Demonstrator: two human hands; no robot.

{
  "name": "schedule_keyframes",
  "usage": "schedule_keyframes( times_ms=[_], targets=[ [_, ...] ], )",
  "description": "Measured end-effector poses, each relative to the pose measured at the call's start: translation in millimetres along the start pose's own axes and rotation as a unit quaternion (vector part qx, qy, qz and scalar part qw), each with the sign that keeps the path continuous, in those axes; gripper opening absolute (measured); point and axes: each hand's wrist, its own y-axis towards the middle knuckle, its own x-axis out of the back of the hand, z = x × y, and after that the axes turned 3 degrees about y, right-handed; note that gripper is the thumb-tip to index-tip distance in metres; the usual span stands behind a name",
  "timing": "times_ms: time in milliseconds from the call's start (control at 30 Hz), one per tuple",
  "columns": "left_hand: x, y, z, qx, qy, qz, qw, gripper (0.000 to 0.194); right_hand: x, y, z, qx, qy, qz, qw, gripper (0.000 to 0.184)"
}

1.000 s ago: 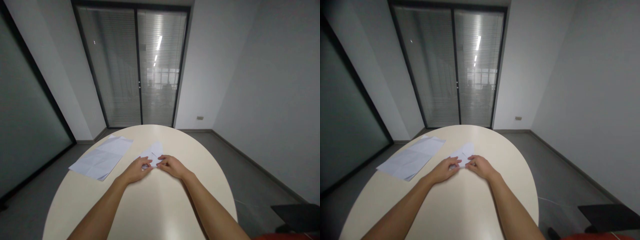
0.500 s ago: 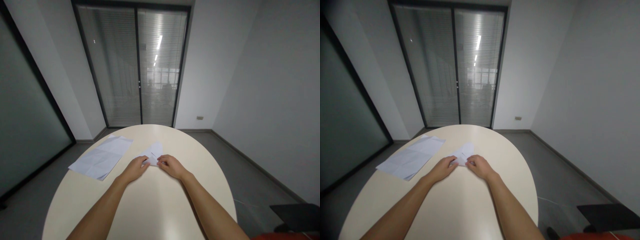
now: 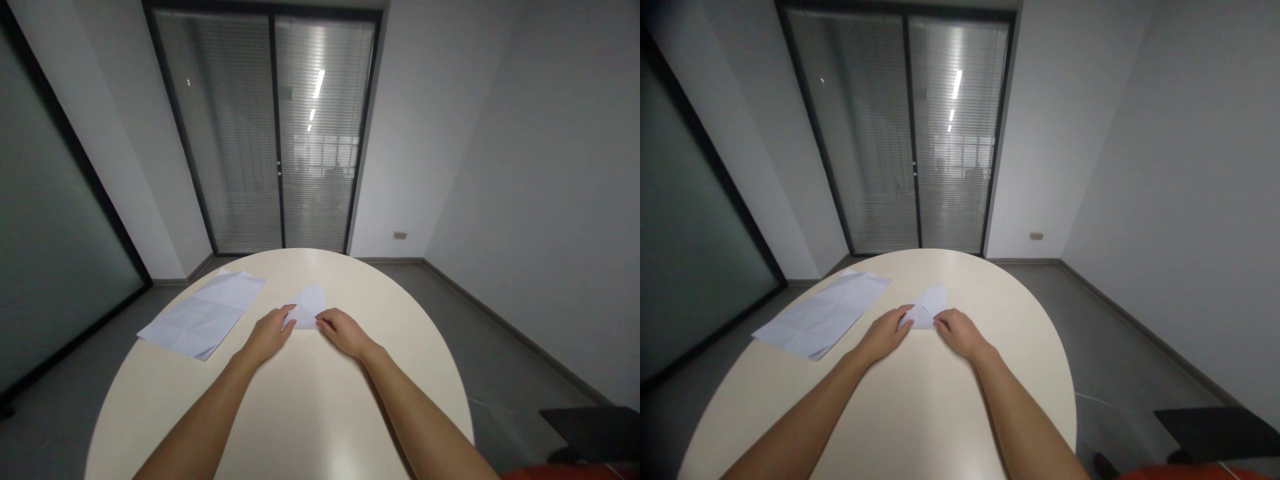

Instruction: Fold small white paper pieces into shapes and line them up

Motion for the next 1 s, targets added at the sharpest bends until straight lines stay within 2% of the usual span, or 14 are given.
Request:
schedule_keyframes(
  times_ms=[100,300,500,633,833,1000],
  targets=[
    [0.5,-0.3,-0.6,0.005,0.023,0.003,1.000,0.049,-2.8,-0.4,-4.4,0.004,0.005,-0.006,1.000,0.027],
    [0.6,0.0,-0.7,0.007,0.033,0.006,0.999,0.051,-7.2,-1.7,-11.2,-0.004,0.023,-0.019,1.000,0.039],
    [-4.2,1.1,5.6,-0.025,0.009,-0.007,1.000,0.050,-8.4,-0.8,-13.4,0.007,0.019,-0.019,1.000,0.043],
    [-6.8,1.6,8.6,-0.051,-0.003,-0.016,0.999,0.046,-8.0,-0.7,-11.7,0.020,-0.001,-0.004,1.000,0.037],
    [-5.3,1.8,5.6,-0.049,-0.002,0.002,0.999,0.031,-0.8,-1.7,1.1,0.038,-0.039,0.020,0.998,0.026],
    [-3.6,1.6,5.2,-0.060,-0.013,-0.004,0.998,0.029,4.5,-1.3,9.2,0.027,-0.016,0.034,0.999,0.022]
  ],
)
